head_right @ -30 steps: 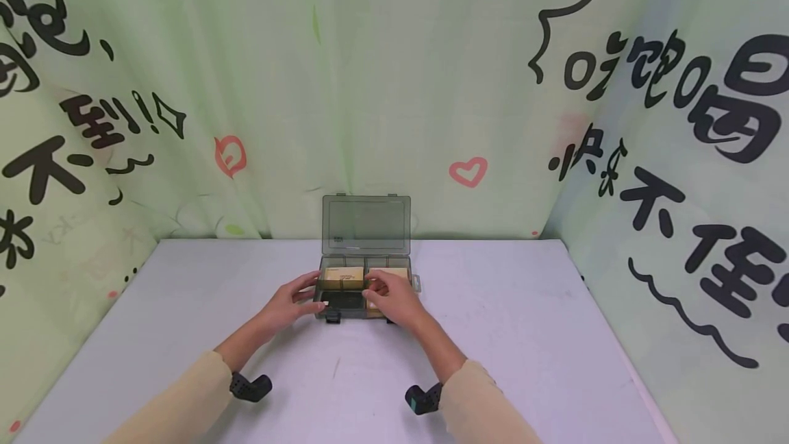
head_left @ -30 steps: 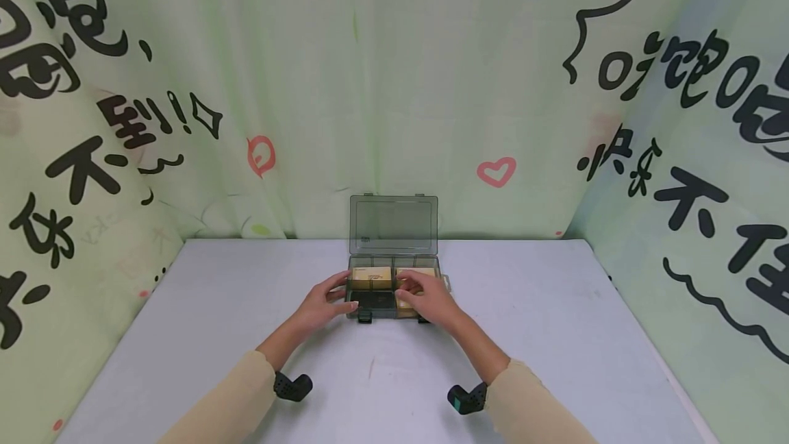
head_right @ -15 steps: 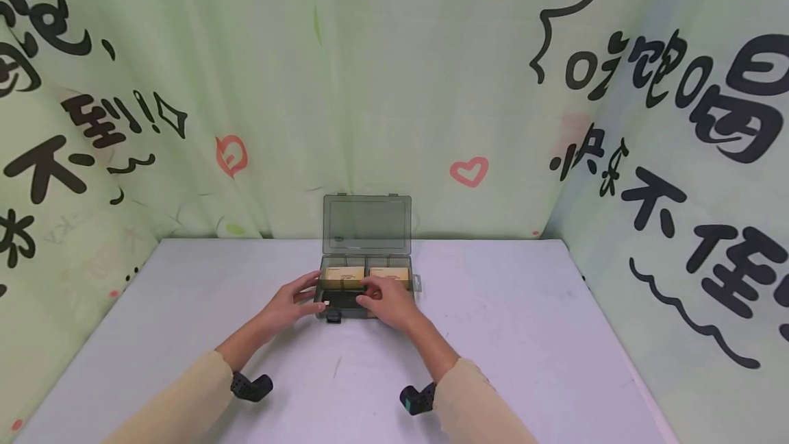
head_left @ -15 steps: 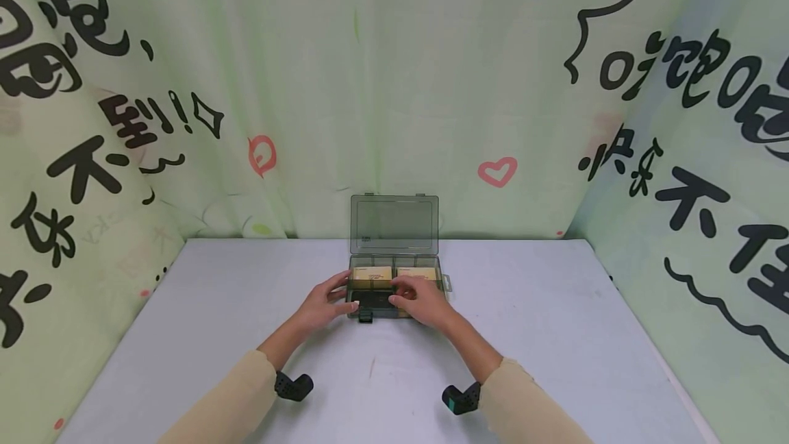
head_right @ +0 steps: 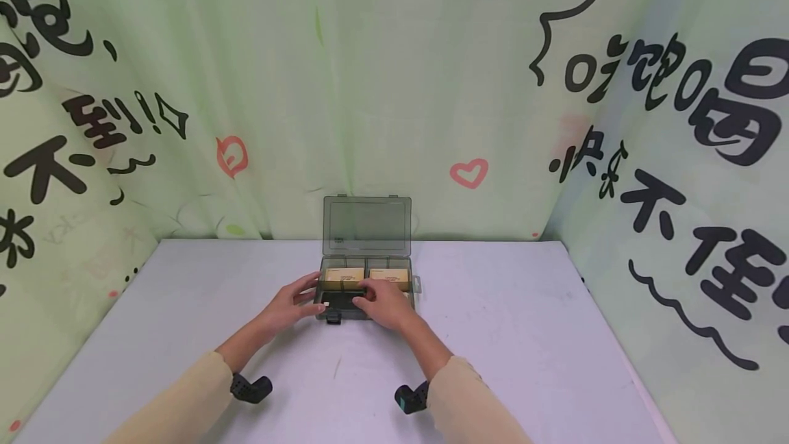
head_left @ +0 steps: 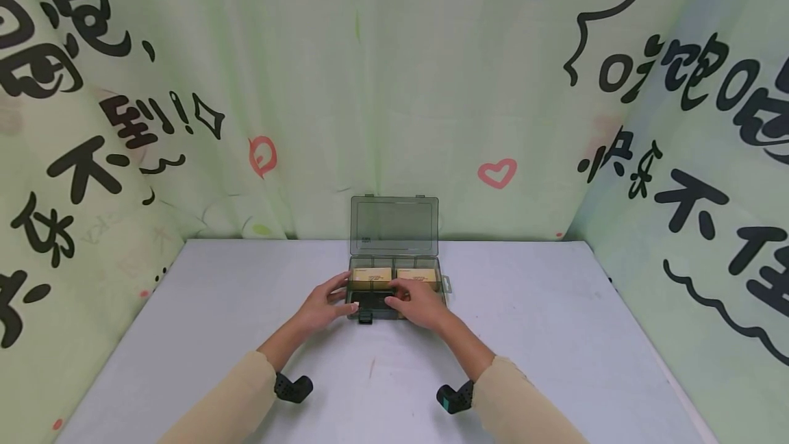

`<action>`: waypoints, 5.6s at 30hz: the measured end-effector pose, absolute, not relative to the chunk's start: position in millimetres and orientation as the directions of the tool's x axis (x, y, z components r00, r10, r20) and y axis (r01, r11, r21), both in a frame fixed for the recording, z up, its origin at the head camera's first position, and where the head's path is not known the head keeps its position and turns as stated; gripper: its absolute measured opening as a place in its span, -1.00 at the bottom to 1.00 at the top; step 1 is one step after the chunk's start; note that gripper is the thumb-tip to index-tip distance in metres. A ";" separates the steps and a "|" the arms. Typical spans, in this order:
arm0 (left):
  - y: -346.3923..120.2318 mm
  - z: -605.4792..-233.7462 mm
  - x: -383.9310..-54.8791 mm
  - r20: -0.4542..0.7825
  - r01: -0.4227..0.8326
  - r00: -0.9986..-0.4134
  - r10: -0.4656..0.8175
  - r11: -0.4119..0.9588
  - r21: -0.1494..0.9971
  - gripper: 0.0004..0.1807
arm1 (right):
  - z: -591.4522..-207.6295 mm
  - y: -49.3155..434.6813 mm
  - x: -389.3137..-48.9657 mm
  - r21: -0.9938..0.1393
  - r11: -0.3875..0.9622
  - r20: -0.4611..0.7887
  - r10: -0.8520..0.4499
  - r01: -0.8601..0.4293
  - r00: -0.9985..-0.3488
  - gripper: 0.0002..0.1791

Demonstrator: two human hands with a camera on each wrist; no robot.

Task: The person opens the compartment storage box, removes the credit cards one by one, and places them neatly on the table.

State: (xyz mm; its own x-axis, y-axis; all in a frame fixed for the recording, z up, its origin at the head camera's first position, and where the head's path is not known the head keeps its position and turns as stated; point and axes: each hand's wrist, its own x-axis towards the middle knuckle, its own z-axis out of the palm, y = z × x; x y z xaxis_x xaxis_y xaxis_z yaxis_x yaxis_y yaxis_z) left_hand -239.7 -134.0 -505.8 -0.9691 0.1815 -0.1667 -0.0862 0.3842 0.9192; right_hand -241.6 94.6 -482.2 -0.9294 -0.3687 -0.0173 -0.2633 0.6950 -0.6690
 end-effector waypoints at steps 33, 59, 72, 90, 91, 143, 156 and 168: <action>-134.1 -503.9 -238.2 -0.180 -0.102 -0.967 0.180 0.372 0.922 -0.19 | -489.4 77.1 -250.4 -0.519 0.830 -0.174 -0.338 -0.206 -0.925 -0.63; -133.1 -504.4 -240.7 -0.180 -0.104 -0.968 0.172 0.375 0.921 -0.17 | -490.2 82.5 -250.8 -0.676 0.716 -0.073 -0.303 -0.176 -0.950 -0.87; -132.9 -503.8 -239.2 -0.174 -0.098 -0.969 0.175 0.377 0.921 -0.18 | -490.7 85.3 -250.0 -0.689 0.700 -0.076 -0.325 -0.186 -0.943 -0.86; -132.9 -504.4 -239.1 -0.176 -0.101 -0.971 0.164 0.383 0.918 -0.16 | -488.9 90.1 -248.5 -0.787 0.597 -0.014 -0.266 -0.154 -0.964 -0.79; -132.6 -504.4 -238.8 -0.182 -0.109 -0.970 0.161 0.382 0.918 -0.16 | -488.8 90.3 -248.5 -0.792 0.593 -0.015 -0.256 -0.145 -0.966 -0.79; -132.0 -503.3 -238.5 -0.189 -0.108 -0.966 0.173 0.397 0.912 -0.18 | -472.6 122.9 -246.6 -0.886 0.451 0.003 -0.218 -0.103 -0.976 -0.84; -131.7 -502.4 -238.2 -0.182 -0.097 -0.965 0.187 0.390 0.915 -0.18 | -474.0 127.7 -249.6 -0.885 0.454 0.022 -0.180 -0.103 -0.983 -0.87; -132.8 -503.2 -238.9 -0.190 -0.104 -0.962 0.194 0.381 0.919 -0.18 | -465.0 130.2 -244.8 -0.866 0.490 0.013 -0.175 -0.098 -0.984 -0.73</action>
State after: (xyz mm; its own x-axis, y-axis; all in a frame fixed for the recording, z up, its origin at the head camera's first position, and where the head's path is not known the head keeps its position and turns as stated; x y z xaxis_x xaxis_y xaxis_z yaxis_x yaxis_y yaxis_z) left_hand -238.9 -132.8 -503.2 -0.9624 0.1944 -0.1898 -0.1042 0.3813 0.9186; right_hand -244.8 130.2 -465.0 -0.9844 -0.1754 0.0128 -0.0985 0.4896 -0.8664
